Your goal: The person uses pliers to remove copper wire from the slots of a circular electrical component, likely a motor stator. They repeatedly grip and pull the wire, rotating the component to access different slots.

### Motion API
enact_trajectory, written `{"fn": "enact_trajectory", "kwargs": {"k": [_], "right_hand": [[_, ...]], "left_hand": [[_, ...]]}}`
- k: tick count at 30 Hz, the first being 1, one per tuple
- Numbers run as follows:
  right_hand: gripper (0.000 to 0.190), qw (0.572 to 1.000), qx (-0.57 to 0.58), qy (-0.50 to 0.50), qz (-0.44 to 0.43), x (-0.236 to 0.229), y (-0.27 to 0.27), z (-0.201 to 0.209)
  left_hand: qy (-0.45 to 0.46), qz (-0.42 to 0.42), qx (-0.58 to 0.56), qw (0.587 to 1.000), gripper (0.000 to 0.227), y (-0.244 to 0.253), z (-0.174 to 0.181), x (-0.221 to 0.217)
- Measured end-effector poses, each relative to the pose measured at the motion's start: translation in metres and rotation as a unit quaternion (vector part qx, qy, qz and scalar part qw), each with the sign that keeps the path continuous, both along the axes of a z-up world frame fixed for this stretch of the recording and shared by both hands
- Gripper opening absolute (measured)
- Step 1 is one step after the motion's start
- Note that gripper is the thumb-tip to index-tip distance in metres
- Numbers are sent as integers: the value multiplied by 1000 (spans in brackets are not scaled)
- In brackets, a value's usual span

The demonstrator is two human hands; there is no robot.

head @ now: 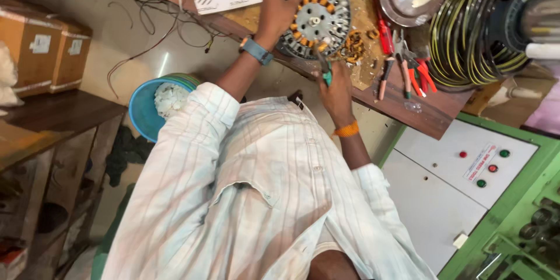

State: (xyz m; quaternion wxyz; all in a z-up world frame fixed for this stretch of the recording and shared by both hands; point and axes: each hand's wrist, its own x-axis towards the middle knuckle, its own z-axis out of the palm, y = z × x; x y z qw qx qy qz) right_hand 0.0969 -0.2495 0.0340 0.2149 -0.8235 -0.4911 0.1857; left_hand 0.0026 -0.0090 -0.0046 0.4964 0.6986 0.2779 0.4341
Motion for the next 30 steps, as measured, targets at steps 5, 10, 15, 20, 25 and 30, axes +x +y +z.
{"fn": "enact_trajectory", "kwargs": {"k": [5, 10, 15, 20, 25, 30], "right_hand": [[30, 979, 164, 122, 17, -2, -16, -12], [24, 985, 100, 133, -42, 17, -56, -23], [29, 991, 67, 37, 113, 33, -73, -18], [40, 977, 71, -5, 199, 31, -63, -3], [33, 981, 30, -8, 191, 33, -67, -10], [21, 986, 67, 61, 138, 41, -90, -33]], "left_hand": [[-4, -6, 21, 1000, 20, 5, 12, -4], [91, 141, 171, 971, 15, -21, 65, -18], [98, -228, -126, 961, 21, -96, 100, -49], [168, -295, -86, 937, 35, -132, 71, -44], [89, -361, -343, 863, 30, -139, -3, -31], [52, -281, -560, 778, 36, -150, -69, -38]]}}
